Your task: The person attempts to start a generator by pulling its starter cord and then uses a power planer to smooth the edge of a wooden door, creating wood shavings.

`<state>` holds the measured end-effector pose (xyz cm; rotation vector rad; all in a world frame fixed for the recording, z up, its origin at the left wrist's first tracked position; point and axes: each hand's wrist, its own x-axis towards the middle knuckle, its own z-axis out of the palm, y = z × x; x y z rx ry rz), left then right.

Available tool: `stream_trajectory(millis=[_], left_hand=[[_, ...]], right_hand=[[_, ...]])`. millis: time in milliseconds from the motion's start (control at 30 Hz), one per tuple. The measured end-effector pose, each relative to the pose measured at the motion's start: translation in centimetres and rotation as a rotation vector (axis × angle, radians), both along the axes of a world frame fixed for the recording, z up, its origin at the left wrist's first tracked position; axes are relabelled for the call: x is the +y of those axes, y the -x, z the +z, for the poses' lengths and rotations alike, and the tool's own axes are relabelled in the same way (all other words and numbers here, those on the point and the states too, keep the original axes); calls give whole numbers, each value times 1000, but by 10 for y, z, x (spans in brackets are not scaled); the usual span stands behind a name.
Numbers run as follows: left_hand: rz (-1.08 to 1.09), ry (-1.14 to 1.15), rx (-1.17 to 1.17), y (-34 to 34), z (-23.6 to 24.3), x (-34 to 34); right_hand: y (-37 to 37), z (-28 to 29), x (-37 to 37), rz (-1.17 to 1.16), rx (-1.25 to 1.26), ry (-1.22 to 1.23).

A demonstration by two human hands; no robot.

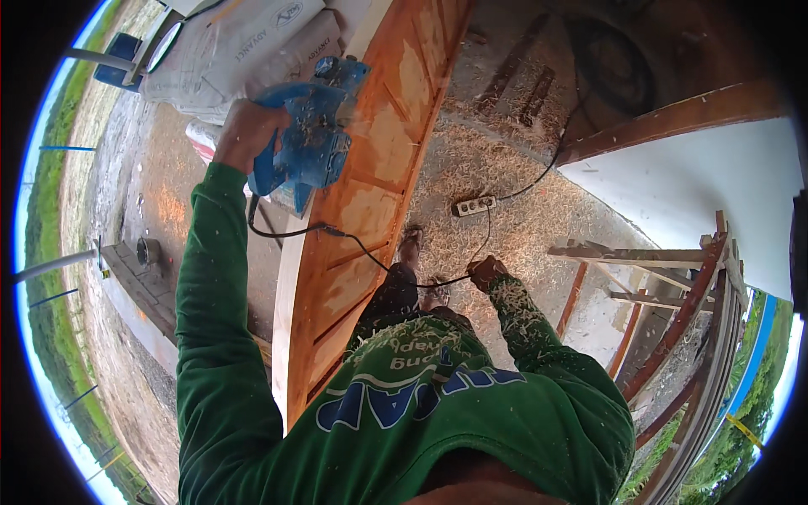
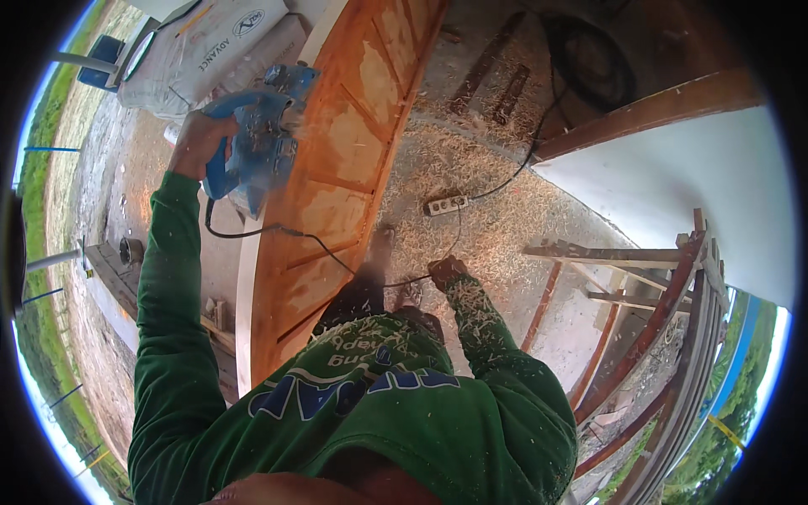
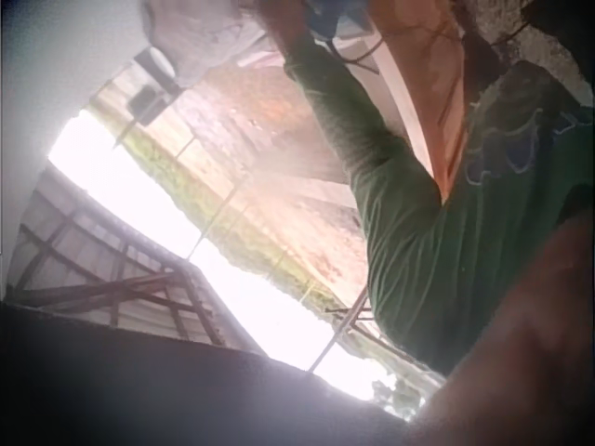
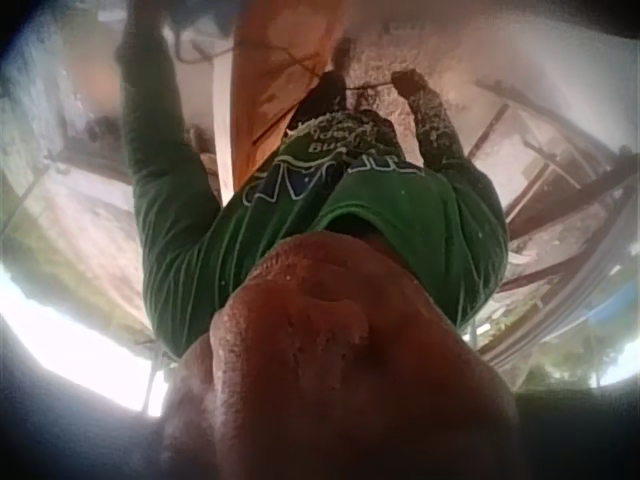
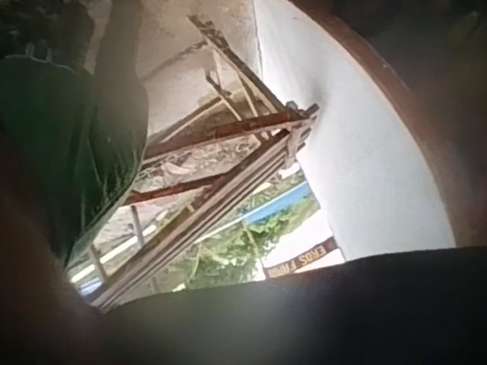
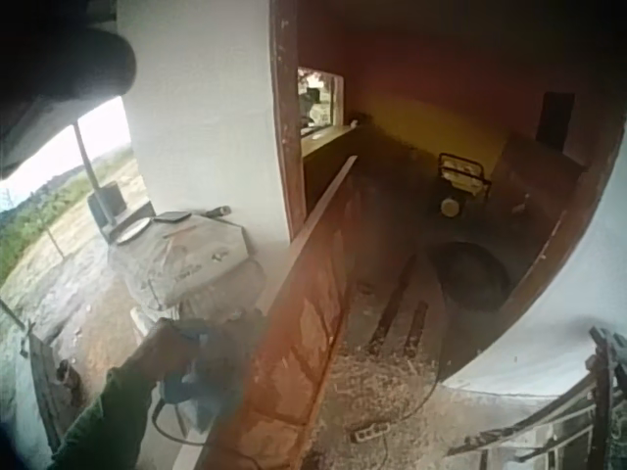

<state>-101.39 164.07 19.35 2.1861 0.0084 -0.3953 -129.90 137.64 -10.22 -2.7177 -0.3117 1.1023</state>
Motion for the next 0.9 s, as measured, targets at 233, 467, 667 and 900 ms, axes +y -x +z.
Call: stream_trajectory(millis=[233, 467, 667, 900], left_hand=[[-174, -60, -66, -81, -8, -47], [-312, 216, -254, -140, -8, -98], [-707, -919, -883, -72, 56, -112], [-105, 38, -35, -17, 18, 24]], right_hand=[[-48, 61, -5, -224, 111, 35], [-44, 61, -29, -228, 65, 66], [13, 70, -57, -415, -311, -106], [53, 91, -55, -441, -311, -30]])
